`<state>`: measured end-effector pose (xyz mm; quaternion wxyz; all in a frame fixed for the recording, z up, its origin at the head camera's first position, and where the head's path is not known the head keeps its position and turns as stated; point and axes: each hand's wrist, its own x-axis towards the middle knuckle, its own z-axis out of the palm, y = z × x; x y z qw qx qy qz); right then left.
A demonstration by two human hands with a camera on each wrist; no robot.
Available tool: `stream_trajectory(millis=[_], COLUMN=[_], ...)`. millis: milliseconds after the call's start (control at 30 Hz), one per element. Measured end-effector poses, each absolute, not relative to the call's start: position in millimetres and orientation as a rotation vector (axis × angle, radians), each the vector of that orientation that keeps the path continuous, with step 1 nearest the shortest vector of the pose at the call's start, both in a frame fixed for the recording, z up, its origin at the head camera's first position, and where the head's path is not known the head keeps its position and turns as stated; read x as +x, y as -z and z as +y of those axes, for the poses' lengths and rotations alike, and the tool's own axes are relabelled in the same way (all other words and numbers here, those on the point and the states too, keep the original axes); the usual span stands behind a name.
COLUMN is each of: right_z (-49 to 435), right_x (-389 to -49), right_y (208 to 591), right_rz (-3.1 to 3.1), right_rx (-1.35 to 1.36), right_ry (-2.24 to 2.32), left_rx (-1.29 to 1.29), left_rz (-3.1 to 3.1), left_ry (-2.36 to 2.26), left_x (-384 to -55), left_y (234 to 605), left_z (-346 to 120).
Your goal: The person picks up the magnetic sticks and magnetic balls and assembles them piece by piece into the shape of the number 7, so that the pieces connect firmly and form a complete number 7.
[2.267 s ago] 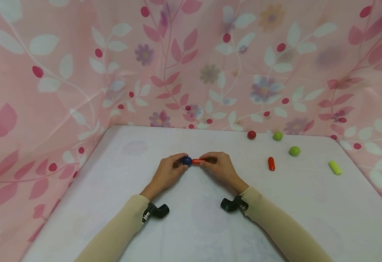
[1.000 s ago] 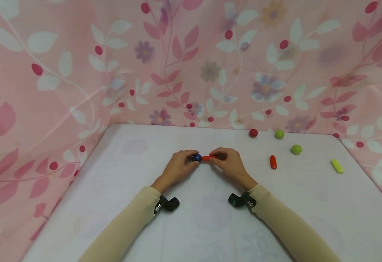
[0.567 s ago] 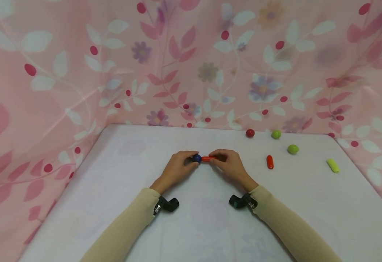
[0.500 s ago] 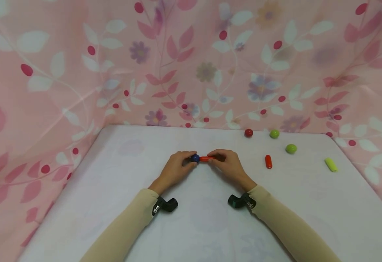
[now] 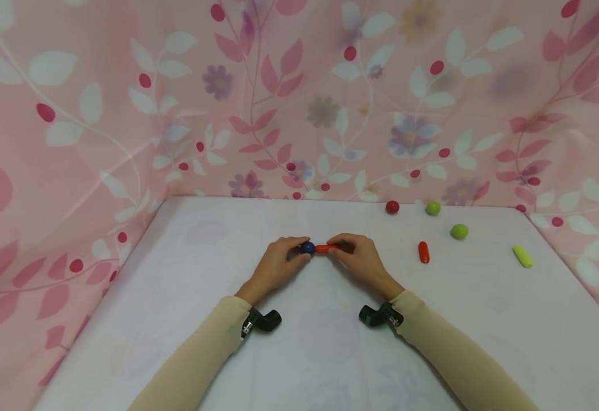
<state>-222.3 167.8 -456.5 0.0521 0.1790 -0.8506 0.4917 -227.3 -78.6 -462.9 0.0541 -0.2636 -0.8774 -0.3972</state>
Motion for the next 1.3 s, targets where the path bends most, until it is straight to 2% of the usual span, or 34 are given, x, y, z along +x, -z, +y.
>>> stream_trajectory(millis=[1300], right_z=[164.2], right_x=[-217.0], right_y=[456.4], right_rz=[-2.617], right_rx=[0.490], right_ry=[-1.433], left_rx=[-0.828], left_rz=[-2.651], left_ry=[1.166], left_x=[-227.1], left_y=[463.4], left_z=[-79.2])
